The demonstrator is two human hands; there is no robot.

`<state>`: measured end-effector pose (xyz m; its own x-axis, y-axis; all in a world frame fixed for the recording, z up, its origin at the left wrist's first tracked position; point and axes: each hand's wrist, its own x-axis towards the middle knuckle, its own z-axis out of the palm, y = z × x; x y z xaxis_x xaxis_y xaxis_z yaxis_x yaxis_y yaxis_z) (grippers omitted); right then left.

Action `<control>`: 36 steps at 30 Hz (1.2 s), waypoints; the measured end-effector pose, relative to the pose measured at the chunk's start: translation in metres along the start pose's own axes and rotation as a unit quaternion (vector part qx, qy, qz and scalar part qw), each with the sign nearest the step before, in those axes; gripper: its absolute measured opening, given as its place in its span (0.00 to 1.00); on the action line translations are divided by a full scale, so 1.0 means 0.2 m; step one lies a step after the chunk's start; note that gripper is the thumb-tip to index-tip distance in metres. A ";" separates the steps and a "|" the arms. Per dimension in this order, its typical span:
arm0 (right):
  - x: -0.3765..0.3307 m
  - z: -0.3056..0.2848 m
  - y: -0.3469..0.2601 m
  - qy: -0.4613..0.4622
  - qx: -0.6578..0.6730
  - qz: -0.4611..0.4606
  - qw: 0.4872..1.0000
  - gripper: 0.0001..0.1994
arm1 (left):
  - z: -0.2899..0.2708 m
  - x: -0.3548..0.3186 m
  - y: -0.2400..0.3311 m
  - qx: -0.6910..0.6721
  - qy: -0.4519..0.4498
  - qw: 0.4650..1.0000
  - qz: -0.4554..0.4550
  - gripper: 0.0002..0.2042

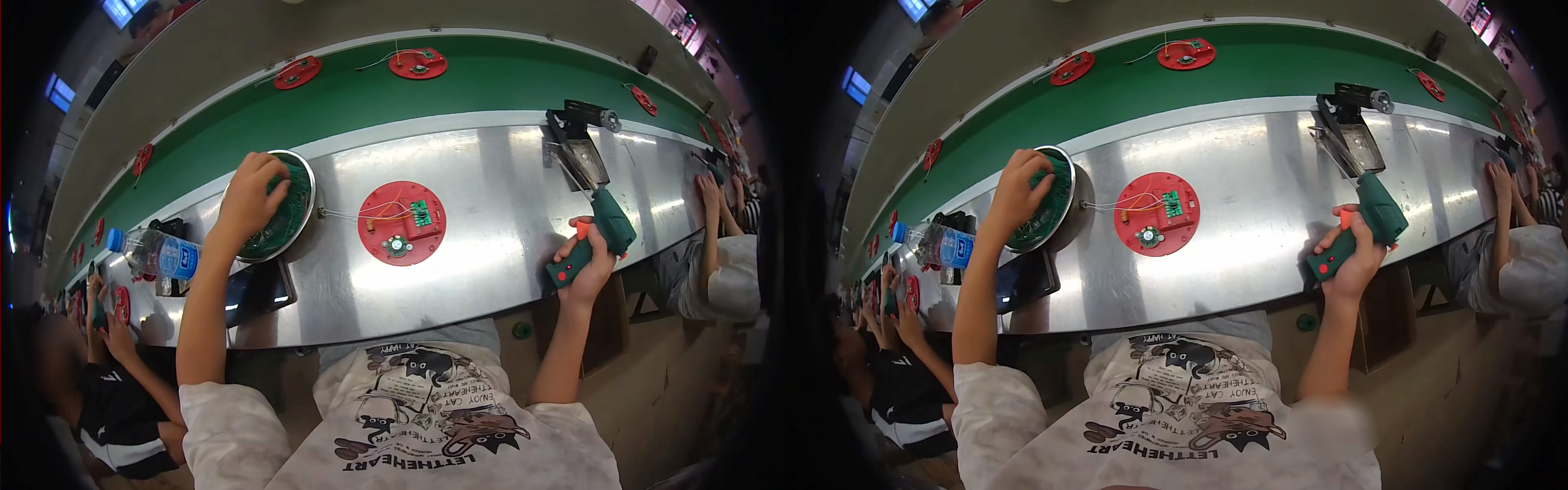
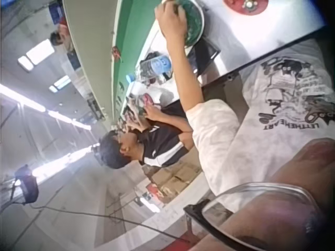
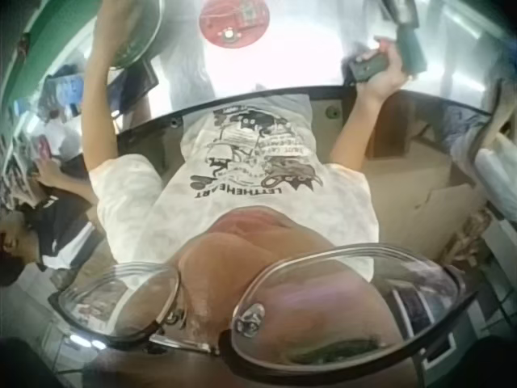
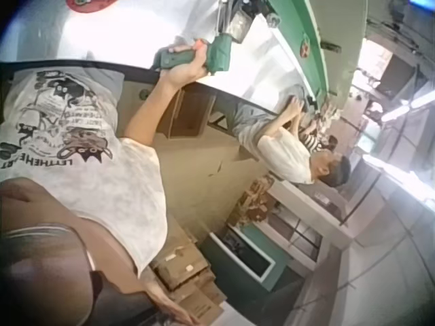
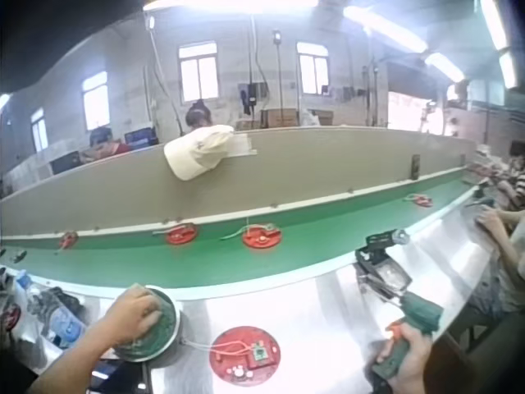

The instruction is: The recorder is soldering electronic components onto a circular circuit board within a plastic housing at an assembly line.

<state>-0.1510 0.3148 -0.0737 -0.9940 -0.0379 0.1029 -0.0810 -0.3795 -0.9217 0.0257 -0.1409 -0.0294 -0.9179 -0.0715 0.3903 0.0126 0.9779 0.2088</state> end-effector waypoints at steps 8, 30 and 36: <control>0.01 -0.01 -0.01 -0.009 -0.015 0.006 1.000 0.13 | 0.00 0.01 -0.04 -0.089 0.067 0.992 -0.053 0.06; 0.01 -0.02 0.00 -0.023 -0.041 0.003 0.999 0.14 | 0.10 0.03 -0.09 -0.198 0.109 0.963 -0.146 0.07; -0.01 -0.03 -0.01 -0.040 -0.071 -0.029 0.996 0.16 | 0.00 0.04 0.11 -0.162 0.206 0.954 -0.143 0.07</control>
<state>-0.1489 0.3211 -0.0742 -0.9786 -0.0946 0.1825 -0.1541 -0.2497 -0.9560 0.0183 -0.1194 -0.0203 -0.6685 -0.4626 0.5823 -0.0317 0.8000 0.5992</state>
